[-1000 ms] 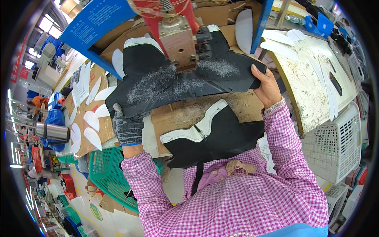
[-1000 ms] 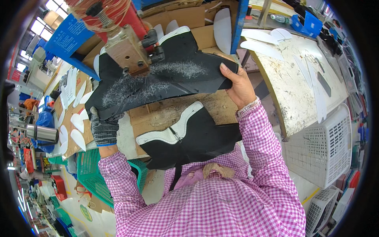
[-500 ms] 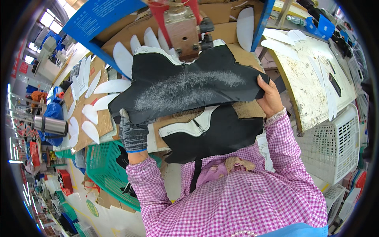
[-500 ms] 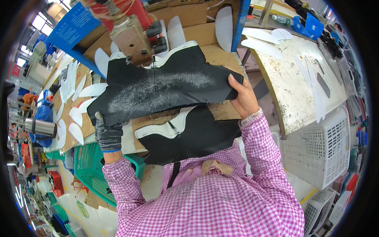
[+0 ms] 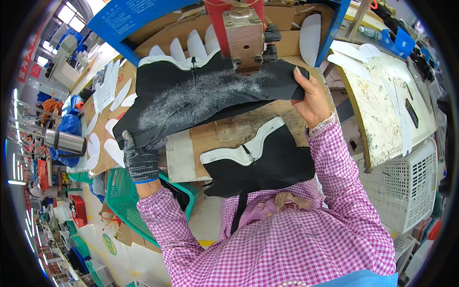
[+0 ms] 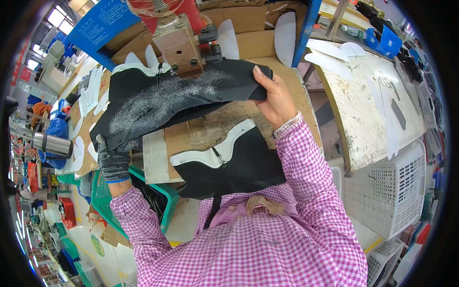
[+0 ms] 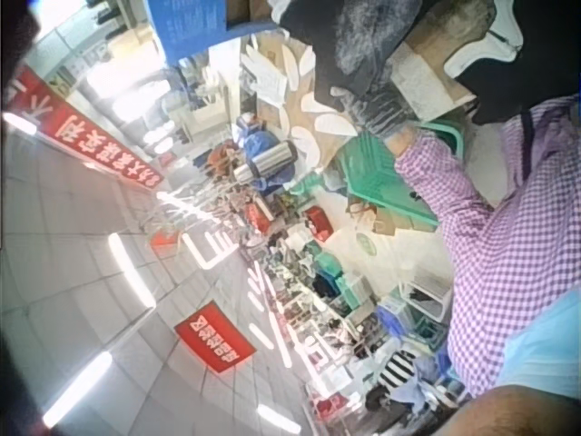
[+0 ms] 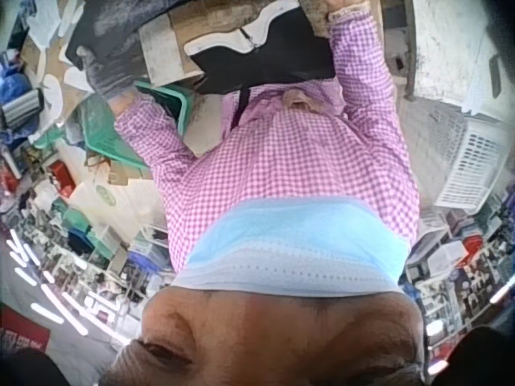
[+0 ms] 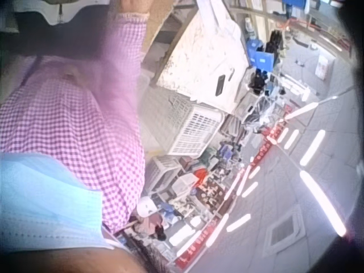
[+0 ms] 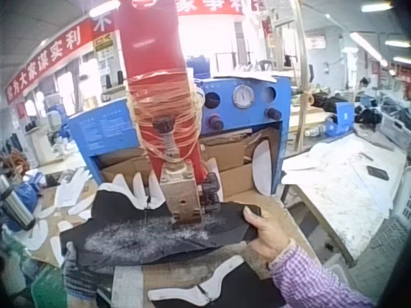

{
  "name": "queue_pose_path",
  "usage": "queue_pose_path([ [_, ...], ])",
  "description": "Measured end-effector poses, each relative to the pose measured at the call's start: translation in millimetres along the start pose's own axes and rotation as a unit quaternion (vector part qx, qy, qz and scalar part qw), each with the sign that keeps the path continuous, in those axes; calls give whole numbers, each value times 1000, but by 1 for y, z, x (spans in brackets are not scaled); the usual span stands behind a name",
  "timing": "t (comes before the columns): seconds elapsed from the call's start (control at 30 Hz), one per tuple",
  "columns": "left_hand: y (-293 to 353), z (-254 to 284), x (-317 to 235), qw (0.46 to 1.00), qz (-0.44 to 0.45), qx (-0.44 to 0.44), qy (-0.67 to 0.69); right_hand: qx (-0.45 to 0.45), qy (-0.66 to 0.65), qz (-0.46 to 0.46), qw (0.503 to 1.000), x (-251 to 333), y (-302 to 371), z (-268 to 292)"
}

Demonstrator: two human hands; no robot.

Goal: The person repeatedly places black shoe uppers under a press, then inserts white foam inserts into the uppers and folds them. Completed units are placed into a green basket. The person then walks to a red basket and transfers black uppers into it.

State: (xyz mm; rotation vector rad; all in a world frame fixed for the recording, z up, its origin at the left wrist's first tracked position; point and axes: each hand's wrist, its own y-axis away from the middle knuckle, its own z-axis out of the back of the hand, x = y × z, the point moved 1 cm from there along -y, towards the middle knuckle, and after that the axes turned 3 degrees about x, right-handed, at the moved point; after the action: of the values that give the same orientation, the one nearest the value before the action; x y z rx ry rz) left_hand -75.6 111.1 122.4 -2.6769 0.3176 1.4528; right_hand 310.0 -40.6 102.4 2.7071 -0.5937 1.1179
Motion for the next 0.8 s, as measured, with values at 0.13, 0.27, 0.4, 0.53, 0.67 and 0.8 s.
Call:
queue_pose_path([
  [0.13,1,-34,19,999,3,40,-28,24,28,50,998,22,1,9],
  [0.27,-9,-96,71,967,111,212,91,-168,25,115,979,68,32,67],
  [0.4,-3,-140,115,939,172,263,137,-225,52,162,959,111,77,109],
  [0.53,12,-126,124,970,149,161,107,-168,96,143,971,104,95,102],
  [0.67,18,-56,70,977,126,153,83,-102,83,44,990,46,60,62],
  [0.8,25,-5,19,998,46,41,-23,-23,39,24,999,2,25,19],
])
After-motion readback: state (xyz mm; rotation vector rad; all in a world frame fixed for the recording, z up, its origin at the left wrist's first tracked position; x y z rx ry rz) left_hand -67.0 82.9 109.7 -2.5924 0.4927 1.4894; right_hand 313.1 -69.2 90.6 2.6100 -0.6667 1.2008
